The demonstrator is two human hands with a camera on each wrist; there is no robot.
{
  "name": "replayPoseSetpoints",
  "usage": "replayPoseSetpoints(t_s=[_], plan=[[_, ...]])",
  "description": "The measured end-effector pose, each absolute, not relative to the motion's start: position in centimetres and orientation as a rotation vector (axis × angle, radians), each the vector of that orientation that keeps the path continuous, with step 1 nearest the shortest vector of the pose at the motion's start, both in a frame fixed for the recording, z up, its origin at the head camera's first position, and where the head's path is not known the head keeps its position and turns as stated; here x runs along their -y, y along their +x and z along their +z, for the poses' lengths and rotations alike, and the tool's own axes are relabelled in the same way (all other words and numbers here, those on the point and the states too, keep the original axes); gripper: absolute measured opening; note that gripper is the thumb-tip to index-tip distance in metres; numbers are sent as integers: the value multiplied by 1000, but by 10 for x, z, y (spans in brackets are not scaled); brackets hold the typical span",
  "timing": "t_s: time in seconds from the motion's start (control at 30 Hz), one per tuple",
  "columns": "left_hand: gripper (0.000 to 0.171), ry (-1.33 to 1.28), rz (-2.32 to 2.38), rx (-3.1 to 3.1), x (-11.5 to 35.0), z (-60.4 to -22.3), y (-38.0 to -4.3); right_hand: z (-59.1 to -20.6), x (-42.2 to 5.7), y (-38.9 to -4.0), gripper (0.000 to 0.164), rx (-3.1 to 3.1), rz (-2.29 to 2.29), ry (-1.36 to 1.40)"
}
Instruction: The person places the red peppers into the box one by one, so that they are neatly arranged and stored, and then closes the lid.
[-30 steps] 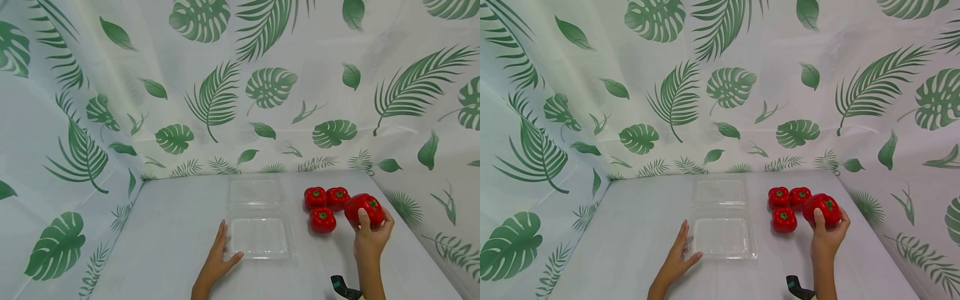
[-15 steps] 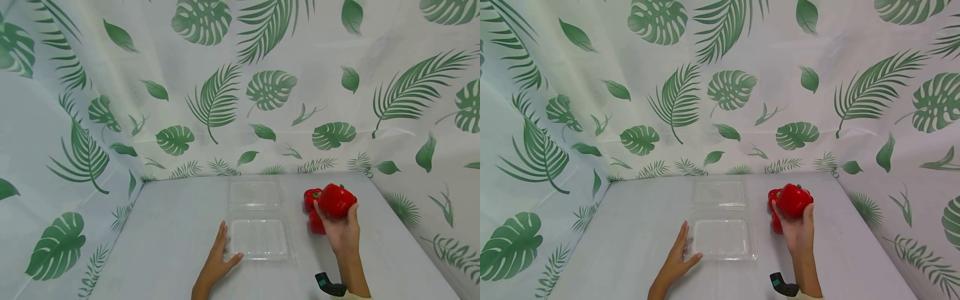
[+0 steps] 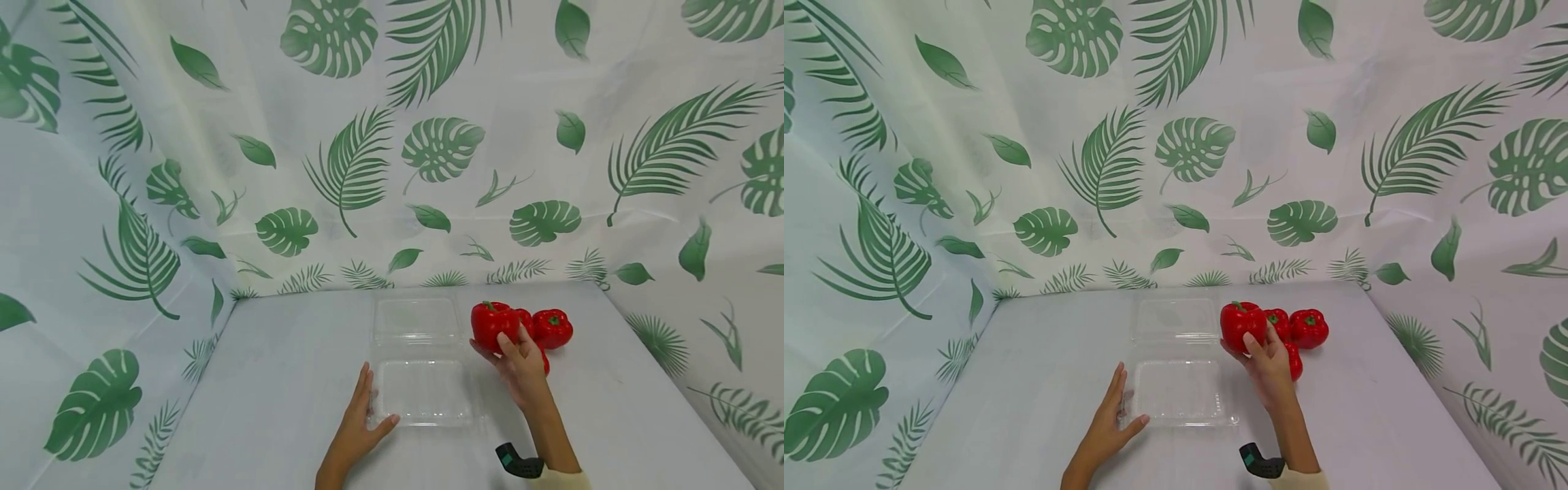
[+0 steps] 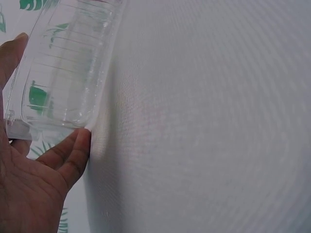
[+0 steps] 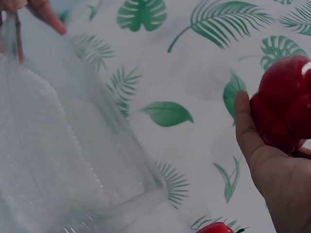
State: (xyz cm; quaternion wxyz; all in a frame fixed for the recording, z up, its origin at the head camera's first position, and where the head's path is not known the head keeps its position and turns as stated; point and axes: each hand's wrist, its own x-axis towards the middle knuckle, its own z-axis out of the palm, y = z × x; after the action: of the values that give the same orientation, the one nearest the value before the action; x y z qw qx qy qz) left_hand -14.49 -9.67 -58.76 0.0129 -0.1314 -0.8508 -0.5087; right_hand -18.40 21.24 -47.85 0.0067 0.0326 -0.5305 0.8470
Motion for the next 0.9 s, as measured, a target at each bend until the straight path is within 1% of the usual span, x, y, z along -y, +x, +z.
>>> replayPoseSetpoints(t_s=[0.2, 0.37, 0.67, 0.9], plan=[[96, -394, -1582, 2658, 97, -587, -145, -487, -197, -191, 70, 1839, 2635, -5], [95, -385, -1572, 2664, 96, -586, -145, -498, -181, -199, 75, 2013, 2559, -59], [95, -379, -1556, 2675, 96, -586, -145, -527, -147, -204, 81, 2544, 1974, 189], [95, -397, -1575, 2674, 96, -587, -147, -543, -122, -207, 78, 2663, 1586, 437]])
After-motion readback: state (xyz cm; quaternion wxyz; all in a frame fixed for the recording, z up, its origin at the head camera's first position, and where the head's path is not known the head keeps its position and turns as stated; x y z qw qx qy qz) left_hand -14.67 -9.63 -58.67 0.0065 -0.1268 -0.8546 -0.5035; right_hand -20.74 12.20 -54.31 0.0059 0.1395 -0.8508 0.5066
